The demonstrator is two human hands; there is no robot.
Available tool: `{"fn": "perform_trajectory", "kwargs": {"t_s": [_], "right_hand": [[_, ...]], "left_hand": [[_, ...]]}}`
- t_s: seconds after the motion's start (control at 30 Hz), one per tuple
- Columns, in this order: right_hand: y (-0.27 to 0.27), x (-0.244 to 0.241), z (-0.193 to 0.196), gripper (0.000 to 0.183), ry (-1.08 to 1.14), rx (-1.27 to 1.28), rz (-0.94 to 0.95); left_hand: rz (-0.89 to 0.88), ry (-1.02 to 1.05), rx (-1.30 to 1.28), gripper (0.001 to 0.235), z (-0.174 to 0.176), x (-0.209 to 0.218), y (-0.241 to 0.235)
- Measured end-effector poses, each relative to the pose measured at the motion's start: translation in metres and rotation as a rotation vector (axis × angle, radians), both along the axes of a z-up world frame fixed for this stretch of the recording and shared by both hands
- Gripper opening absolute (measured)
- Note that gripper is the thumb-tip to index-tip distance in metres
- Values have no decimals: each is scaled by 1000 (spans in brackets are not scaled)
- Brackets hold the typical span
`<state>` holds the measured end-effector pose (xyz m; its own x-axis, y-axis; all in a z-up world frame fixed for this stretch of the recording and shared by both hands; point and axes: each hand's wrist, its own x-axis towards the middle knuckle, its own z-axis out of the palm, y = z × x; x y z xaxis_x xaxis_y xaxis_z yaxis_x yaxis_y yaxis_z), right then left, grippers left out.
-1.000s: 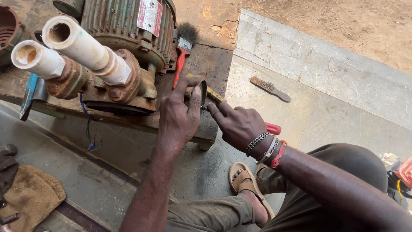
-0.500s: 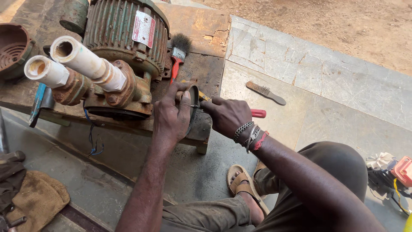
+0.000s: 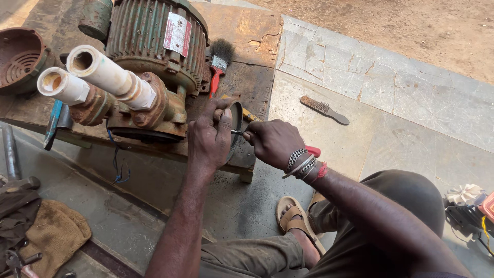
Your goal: The person scrapes a circular metal cover with a chisel and then uses a screwdriver to clean the inner surface. The cover is held in one hand while the other hand manipulates the tools to remove residue from the edges and interior.
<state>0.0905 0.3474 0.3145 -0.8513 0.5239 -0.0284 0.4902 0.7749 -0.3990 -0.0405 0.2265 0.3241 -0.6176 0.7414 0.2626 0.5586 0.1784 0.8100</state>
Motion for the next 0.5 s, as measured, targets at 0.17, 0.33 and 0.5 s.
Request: {"fn": "perform_trajectory", "kwargs": {"t_s": [0.17, 0.33, 0.5], "right_hand": [[2, -3, -9, 15, 30, 246, 52], [-6, 13, -34, 13, 42, 213, 183], [6, 32, -20, 14, 408, -138, 254]], "left_hand": [[-32, 62, 31, 28, 2, -4, 2], [-1, -67, -47, 29, -1, -4, 1], [-16, -54, 84, 26, 0, -9, -1]]}}
